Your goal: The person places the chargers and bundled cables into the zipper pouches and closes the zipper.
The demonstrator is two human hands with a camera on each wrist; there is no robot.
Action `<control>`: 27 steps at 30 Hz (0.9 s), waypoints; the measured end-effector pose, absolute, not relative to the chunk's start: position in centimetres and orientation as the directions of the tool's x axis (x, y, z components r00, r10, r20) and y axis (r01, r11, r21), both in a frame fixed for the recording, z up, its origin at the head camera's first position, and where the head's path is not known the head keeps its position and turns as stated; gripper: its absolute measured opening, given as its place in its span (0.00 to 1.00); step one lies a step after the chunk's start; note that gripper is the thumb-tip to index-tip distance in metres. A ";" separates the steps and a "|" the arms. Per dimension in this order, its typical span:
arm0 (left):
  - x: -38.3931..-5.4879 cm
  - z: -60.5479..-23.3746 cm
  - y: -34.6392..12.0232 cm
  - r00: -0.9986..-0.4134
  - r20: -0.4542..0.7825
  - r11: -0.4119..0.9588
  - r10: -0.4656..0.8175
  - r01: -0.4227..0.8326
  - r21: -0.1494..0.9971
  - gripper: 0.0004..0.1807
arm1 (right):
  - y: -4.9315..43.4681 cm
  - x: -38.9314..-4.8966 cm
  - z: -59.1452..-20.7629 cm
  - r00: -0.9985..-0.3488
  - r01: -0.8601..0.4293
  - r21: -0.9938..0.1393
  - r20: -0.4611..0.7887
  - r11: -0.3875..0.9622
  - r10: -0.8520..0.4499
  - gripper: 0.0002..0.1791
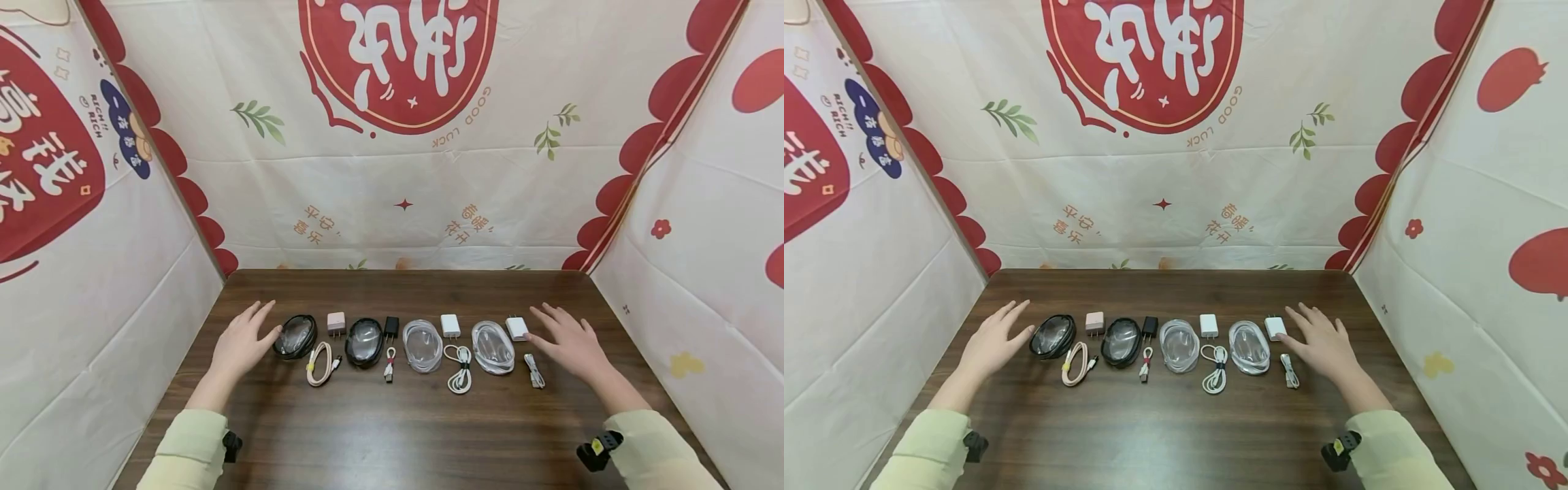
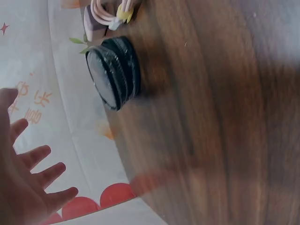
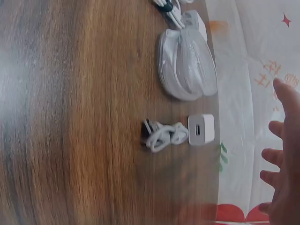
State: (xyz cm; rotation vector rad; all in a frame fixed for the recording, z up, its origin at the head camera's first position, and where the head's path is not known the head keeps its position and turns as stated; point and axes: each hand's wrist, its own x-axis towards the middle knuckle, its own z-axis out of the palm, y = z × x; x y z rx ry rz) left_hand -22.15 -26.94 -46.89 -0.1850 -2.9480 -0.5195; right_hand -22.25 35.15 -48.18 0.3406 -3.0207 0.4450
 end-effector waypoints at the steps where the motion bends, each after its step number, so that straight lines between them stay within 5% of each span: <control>1: -22.1 -47.0 -26.8 -0.980 0.176 0.927 0.087 0.144 0.346 0.34 | 34.9 -22.3 -48.2 -0.972 -0.232 -0.277 0.113 0.932 -0.208 0.42; 16: -21.1 -48.1 -25.3 -0.953 0.253 0.765 -0.165 0.038 0.642 0.19 | 29.3 -21.9 -47.7 -0.915 -0.373 -0.253 0.258 0.893 -0.309 0.29; 27: -20.9 -50.2 -25.0 -0.967 0.157 0.689 -0.201 -0.026 0.725 0.18 | 24.0 -21.9 -48.2 -0.861 -0.487 -0.264 0.305 0.832 -0.407 0.25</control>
